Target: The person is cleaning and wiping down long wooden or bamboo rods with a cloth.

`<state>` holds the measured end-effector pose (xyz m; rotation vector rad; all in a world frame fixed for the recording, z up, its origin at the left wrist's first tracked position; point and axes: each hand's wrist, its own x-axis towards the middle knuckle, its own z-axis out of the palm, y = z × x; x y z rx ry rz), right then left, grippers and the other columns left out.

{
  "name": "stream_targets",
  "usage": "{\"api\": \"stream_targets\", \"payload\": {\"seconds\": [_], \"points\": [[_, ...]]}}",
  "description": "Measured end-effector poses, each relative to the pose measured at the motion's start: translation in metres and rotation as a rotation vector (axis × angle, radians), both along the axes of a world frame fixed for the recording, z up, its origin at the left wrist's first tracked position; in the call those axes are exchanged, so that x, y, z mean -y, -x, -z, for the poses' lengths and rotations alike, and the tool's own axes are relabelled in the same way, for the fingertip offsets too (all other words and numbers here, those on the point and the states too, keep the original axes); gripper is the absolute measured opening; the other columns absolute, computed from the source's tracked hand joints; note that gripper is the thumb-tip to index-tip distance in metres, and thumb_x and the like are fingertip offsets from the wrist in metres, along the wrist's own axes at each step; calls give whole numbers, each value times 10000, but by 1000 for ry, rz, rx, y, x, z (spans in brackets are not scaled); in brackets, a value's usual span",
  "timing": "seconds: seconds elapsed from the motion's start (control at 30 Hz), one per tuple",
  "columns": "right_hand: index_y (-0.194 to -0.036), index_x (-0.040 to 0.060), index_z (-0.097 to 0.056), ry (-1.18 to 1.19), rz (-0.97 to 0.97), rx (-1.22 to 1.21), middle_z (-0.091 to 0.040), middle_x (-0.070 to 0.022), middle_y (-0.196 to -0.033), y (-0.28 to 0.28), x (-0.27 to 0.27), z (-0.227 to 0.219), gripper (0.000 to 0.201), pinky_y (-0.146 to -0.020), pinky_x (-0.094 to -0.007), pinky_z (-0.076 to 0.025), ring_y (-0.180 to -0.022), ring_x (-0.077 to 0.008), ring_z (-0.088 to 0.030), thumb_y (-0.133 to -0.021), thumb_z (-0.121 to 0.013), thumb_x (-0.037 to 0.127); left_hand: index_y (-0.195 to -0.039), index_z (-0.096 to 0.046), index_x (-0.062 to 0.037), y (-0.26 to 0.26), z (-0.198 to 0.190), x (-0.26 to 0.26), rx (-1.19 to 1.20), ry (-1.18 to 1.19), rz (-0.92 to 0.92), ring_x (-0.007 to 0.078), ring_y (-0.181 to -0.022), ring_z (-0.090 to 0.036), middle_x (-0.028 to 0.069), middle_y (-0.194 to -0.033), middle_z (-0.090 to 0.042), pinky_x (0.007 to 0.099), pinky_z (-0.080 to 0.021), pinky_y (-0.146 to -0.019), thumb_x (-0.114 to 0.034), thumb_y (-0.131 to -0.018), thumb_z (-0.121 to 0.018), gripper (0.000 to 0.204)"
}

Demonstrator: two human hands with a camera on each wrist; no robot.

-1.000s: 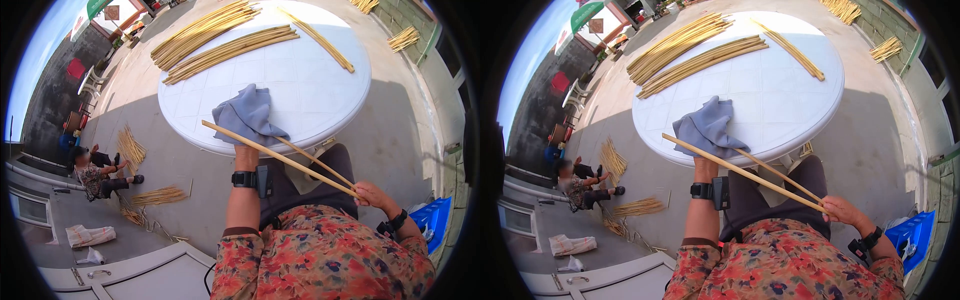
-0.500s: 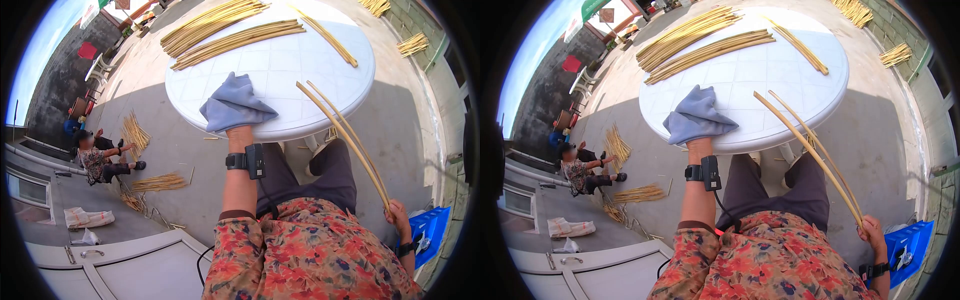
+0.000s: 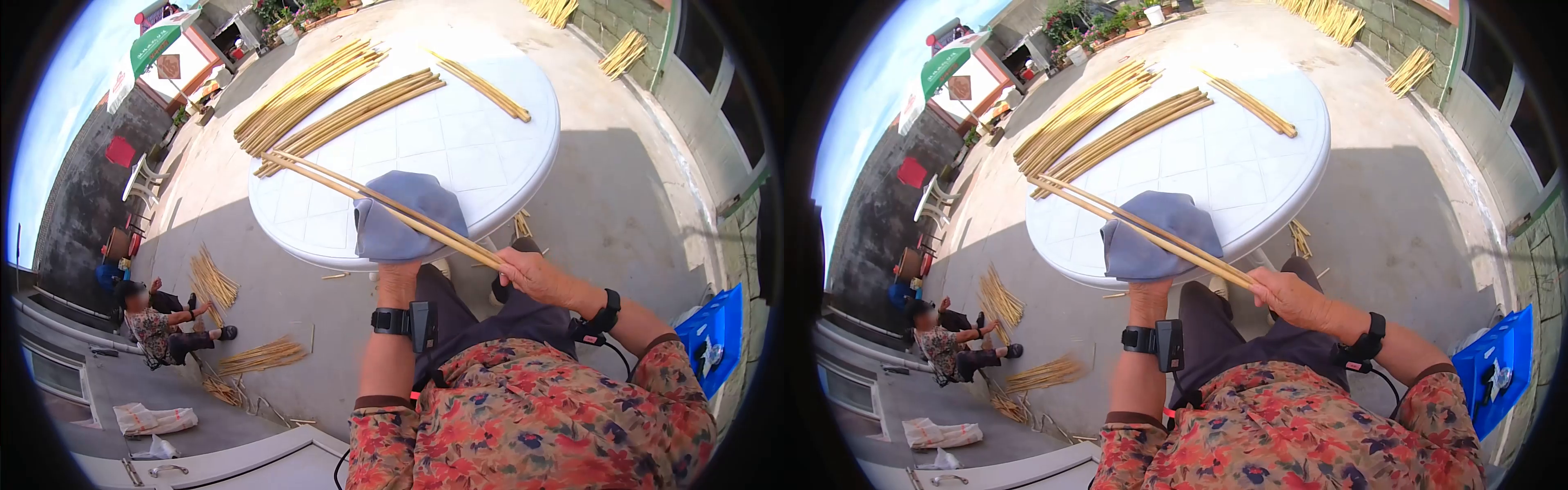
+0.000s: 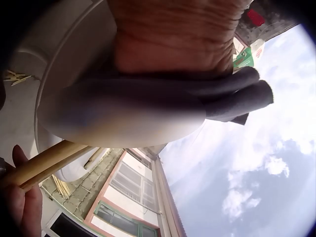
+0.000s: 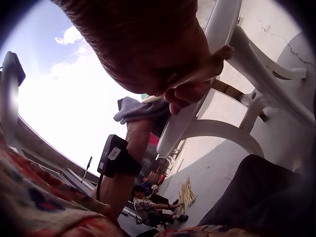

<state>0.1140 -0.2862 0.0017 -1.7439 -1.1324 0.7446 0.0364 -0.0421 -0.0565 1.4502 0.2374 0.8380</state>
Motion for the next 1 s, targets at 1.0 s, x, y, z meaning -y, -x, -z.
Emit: {"api": "stream_targets", "payload": {"seconds": [1.0], "points": [[-907, 53, -496, -30, -63, 1249, -513, -57, -717, -48, 18, -55, 163, -563, -314, -474, -647, -203, -570, -755, -521, 106, -954, -545, -103, 40, -152, 37, -941, -1355, 352, 283, -648, -589, 115, -765, -589, 359, -473, -557, -136, -776, -529, 181]]}}
